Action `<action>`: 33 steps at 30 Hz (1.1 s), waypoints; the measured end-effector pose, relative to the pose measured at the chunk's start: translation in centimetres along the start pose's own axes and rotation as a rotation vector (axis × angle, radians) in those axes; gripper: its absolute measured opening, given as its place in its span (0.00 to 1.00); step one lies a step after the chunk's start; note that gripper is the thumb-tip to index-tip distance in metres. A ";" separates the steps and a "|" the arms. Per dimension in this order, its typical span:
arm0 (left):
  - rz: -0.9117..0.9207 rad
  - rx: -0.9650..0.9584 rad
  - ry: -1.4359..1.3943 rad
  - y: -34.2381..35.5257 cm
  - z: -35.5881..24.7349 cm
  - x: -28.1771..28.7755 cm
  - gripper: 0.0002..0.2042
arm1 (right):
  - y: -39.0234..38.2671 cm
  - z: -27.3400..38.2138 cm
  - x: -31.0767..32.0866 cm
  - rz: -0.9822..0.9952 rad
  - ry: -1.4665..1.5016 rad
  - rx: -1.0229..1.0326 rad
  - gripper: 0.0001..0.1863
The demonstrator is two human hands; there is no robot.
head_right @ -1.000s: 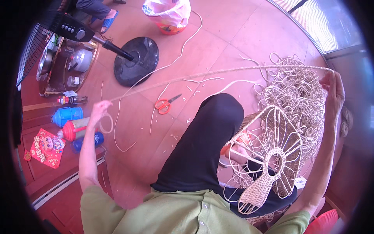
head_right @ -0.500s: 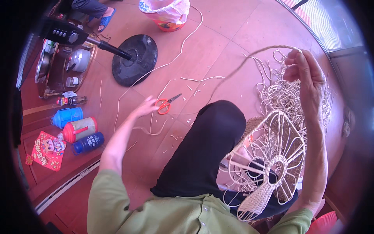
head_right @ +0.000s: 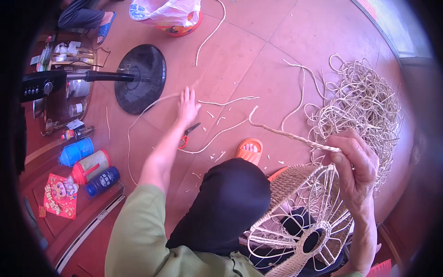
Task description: Weaving a decorative or functional object from straw or rattan strands.
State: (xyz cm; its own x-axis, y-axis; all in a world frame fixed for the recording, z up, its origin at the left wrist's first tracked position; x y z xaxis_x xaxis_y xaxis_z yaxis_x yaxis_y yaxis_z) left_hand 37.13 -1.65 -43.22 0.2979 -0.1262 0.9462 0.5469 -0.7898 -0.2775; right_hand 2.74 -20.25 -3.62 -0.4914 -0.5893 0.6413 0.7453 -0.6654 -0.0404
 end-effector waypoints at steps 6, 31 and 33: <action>0.262 0.136 -0.140 -6.1 2.5 -4.0 0.27 | -0.4 -0.1 -1.9 0.037 0.070 -0.009 0.06; 0.017 0.101 -0.871 0.4 -2.3 1.4 0.25 | -2.6 2.7 0.0 0.131 -0.177 0.141 0.14; -0.042 0.054 -1.123 -5.8 -2.7 5.5 0.20 | -2.8 4.7 -0.7 0.148 -0.174 0.168 0.14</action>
State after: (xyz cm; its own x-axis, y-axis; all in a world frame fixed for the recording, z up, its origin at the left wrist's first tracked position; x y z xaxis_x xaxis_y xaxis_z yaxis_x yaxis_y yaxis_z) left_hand 33.44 0.64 -35.95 0.7994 0.5333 0.2766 0.5980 -0.7504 -0.2815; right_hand 3.09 -15.83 -0.38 -0.2982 -0.5771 0.7603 0.8746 -0.4842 -0.0245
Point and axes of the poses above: each hand's wrist, its own y-axis towards the middle knuckle, its own x-axis out of the back of the hand, z = x × y, the point moved 4 cm from there along y, towards the middle knuckle, and after that the axes turned 1 degree about z, right-handed, at the moved point
